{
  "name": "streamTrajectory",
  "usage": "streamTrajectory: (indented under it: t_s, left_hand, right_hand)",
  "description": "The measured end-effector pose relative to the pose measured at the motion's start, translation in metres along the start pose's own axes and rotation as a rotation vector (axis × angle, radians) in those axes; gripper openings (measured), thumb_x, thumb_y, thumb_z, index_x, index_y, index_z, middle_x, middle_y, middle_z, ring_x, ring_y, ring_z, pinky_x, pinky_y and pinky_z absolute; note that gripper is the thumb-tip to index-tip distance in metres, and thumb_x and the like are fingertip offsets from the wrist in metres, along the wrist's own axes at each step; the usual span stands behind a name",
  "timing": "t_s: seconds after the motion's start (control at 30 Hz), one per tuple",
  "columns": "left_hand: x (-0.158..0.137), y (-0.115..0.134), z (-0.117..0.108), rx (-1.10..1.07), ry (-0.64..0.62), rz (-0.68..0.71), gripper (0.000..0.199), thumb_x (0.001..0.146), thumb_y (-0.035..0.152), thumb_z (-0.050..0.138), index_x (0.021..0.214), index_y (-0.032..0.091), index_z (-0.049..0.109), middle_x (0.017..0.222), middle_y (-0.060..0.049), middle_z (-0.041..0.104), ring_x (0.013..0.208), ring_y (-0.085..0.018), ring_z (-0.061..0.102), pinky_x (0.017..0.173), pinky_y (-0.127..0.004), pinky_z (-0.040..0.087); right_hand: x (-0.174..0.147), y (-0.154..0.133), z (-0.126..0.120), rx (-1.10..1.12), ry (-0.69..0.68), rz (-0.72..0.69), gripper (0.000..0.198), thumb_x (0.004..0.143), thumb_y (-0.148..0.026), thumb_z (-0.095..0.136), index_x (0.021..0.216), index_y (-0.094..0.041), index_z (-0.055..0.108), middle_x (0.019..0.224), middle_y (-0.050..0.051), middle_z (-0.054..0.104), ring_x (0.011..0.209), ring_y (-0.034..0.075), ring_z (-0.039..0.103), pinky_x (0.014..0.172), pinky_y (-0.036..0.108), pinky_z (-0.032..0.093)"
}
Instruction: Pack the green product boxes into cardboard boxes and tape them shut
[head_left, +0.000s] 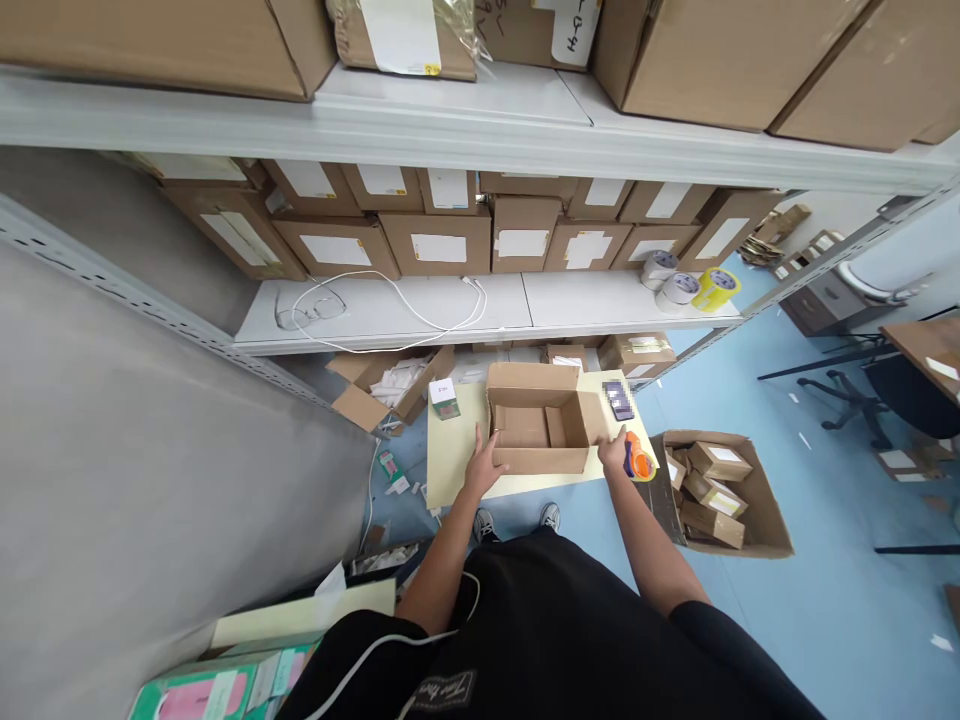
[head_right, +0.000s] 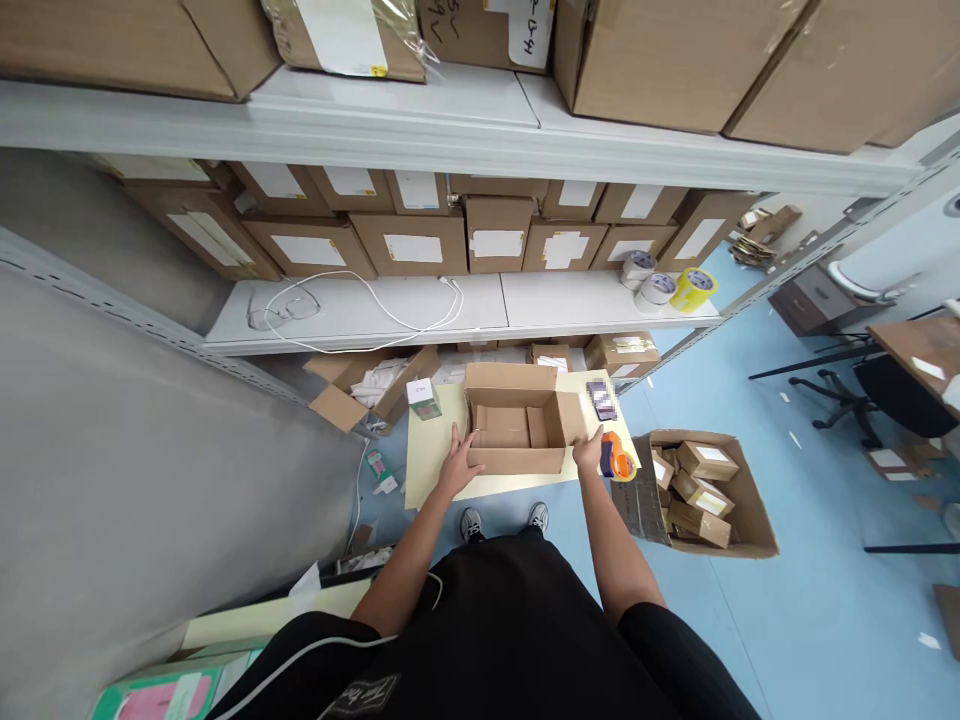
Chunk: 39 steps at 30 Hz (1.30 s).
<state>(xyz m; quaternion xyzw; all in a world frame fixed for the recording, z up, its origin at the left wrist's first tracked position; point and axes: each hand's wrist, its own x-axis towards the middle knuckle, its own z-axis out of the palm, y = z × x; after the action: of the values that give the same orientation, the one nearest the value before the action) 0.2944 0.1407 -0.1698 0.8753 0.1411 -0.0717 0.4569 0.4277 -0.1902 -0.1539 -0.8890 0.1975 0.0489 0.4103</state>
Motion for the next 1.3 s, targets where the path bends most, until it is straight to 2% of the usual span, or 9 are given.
streamTrajectory:
  t_s: [0.1, 0.2, 0.37, 0.43, 0.63, 0.83, 0.97, 1.1, 1.3]
  left_hand:
    - [-0.003, -0.001, 0.01, 0.14, 0.044, 0.037, 0.085, 0.079, 0.032, 0.084, 0.156, 0.03, 0.047, 0.179, -0.009, -0.005, 0.155, -0.043, 0.033, 0.119, -0.05, 0.04]
    - [-0.002, -0.001, 0.013, 0.193, 0.017, 0.038, 0.074, 0.085, 0.033, 0.078, 0.152, 0.027, 0.049, 0.179, -0.009, -0.003, 0.154, -0.042, 0.035, 0.118, -0.051, 0.042]
    - [-0.005, 0.003, 0.011, 0.258, 0.034, 0.121, 0.032, 0.094, 0.027, 0.066, 0.126, 0.025, 0.066, 0.178, -0.003, 0.01, 0.152, -0.035, 0.039, 0.121, -0.049, 0.04]
    - [-0.01, 0.006, 0.013, 0.29, 0.041, 0.125, 0.024, 0.095, 0.024, 0.064, 0.119, 0.025, 0.068, 0.178, -0.001, 0.012, 0.151, -0.033, 0.041, 0.12, -0.049, 0.041]
    - [-0.029, 0.02, 0.035, 0.317, 0.163, 0.035, 0.019, 0.094, 0.017, 0.061, 0.11, 0.026, 0.067, 0.176, 0.0, 0.019, 0.148, -0.032, 0.043, 0.118, -0.052, 0.043]
    - [-0.043, 0.04, 0.062, 0.234, 0.317, -0.182, 0.019, 0.093, 0.014, 0.059, 0.107, 0.026, 0.066, 0.177, 0.002, 0.015, 0.135, -0.031, 0.056, 0.111, -0.051, 0.05]
    - [-0.058, 0.053, 0.078, 0.156, 0.37, -0.245, 0.02, 0.091, 0.015, 0.059, 0.106, 0.025, 0.069, 0.176, 0.0, 0.019, 0.134, -0.03, 0.059, 0.112, -0.05, 0.05]
    - [-0.088, 0.068, 0.102, 0.093, 0.415, -0.329, 0.022, 0.091, 0.02, 0.06, 0.106, 0.027, 0.075, 0.172, -0.001, 0.033, 0.139, -0.031, 0.056, 0.116, -0.051, 0.046]
    - [-0.142, 0.088, 0.144, 0.148, 0.456, -0.363, 0.015, 0.097, 0.022, 0.057, 0.097, 0.024, 0.072, 0.176, -0.001, 0.02, 0.138, -0.027, 0.057, 0.116, -0.045, 0.048]
  right_hand:
    - [-0.006, -0.009, 0.013, -0.259, -0.036, -0.056, 0.051, 0.092, -0.038, 0.054, 0.137, -0.017, 0.063, 0.147, 0.022, 0.058, 0.139, 0.034, 0.055, 0.113, 0.046, 0.044]
    - [-0.014, -0.018, 0.027, -0.283, -0.22, -0.099, 0.047, 0.097, -0.043, 0.052, 0.133, -0.014, 0.064, 0.129, 0.02, 0.071, 0.125, 0.031, 0.066, 0.104, 0.039, 0.05]
    - [-0.007, -0.019, 0.024, -0.385, -0.257, -0.094, 0.036, 0.098, -0.025, 0.047, 0.126, -0.014, 0.065, 0.115, 0.018, 0.076, 0.108, 0.03, 0.072, 0.09, 0.034, 0.051]
    - [0.0, -0.015, 0.018, -0.388, -0.292, -0.14, 0.033, 0.098, -0.023, 0.045, 0.122, -0.016, 0.067, 0.111, 0.017, 0.076, 0.105, 0.03, 0.072, 0.086, 0.034, 0.05]
    - [0.011, -0.004, 0.011, -0.452, -0.375, -0.271, 0.03, 0.102, -0.025, 0.042, 0.122, -0.019, 0.064, 0.11, 0.016, 0.076, 0.103, 0.029, 0.073, 0.082, 0.033, 0.048]
    - [0.03, -0.016, 0.003, -0.485, -0.523, -0.342, 0.028, 0.102, -0.025, 0.045, 0.122, -0.018, 0.064, 0.116, 0.017, 0.074, 0.108, 0.029, 0.071, 0.086, 0.035, 0.049]
    - [0.043, -0.02, 0.002, -0.506, -0.58, -0.378, 0.03, 0.103, -0.023, 0.043, 0.124, -0.019, 0.063, 0.119, 0.018, 0.074, 0.11, 0.029, 0.071, 0.088, 0.036, 0.05]
    - [0.054, -0.012, 0.0, -0.524, -0.654, -0.445, 0.033, 0.103, -0.024, 0.041, 0.128, -0.019, 0.063, 0.122, 0.019, 0.073, 0.111, 0.03, 0.071, 0.088, 0.038, 0.051]
    - [0.064, 0.004, -0.008, -0.537, -0.79, -0.558, 0.042, 0.098, -0.02, 0.05, 0.139, -0.02, 0.059, 0.127, 0.016, 0.074, 0.115, 0.029, 0.071, 0.091, 0.035, 0.051]
